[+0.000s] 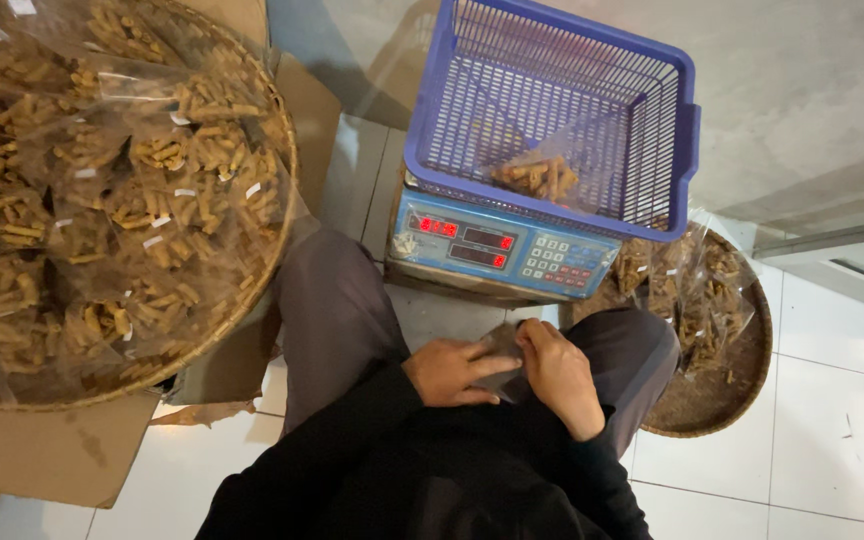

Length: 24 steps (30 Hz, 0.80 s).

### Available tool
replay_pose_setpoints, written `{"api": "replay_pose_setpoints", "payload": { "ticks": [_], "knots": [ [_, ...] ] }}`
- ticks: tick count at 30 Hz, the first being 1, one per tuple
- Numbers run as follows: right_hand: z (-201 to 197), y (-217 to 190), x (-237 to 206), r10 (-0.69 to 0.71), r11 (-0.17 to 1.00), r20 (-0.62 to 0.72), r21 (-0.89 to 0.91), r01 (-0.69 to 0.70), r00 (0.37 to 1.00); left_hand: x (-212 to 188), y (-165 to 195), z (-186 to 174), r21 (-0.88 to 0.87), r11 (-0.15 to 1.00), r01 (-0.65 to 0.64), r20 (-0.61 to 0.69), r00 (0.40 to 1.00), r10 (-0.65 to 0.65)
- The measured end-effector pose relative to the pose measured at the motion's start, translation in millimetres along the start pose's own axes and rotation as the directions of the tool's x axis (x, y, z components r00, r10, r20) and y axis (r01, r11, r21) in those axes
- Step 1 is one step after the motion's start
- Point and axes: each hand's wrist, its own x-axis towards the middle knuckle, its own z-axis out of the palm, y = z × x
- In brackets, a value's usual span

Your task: The person sits on the floor and fills clear plastic bags with dried food pieces taken from large woven baskets. They place each filled bag on a digital scale with a basket on top to weigh it, press the scale buttons, then set filled bags on a round tray beside them.

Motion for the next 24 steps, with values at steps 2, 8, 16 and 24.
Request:
{"api": "replay_pose_setpoints", "payload": {
  "ticks": [2,8,16,24],
  "knots": [
    [-2,0,-2,0.008,1.000,-0.018,-0.004,-0.008,1.000,6,7,-15,0.039,0.999,-0.029,-0.145,0.989,0.034],
    [17,17,2,-0.078,0.995,-0.082,0.055,0.083,0.994,48,15,-82,0.136,0.991,0.002,-0.497,0.865,0.067],
    [48,40,5,-0.087,0.983,-0.110,0.149,0.103,0.990,146,-2,-166,0.444,0.892,0.084,-0.450,0.882,0.140],
    [58,47,11,0.028,0.976,-0.101,0.219,-0.005,0.994,200,-42,-198,0.511,0.851,0.125,-0.427,0.895,0.125]
  ]
}}
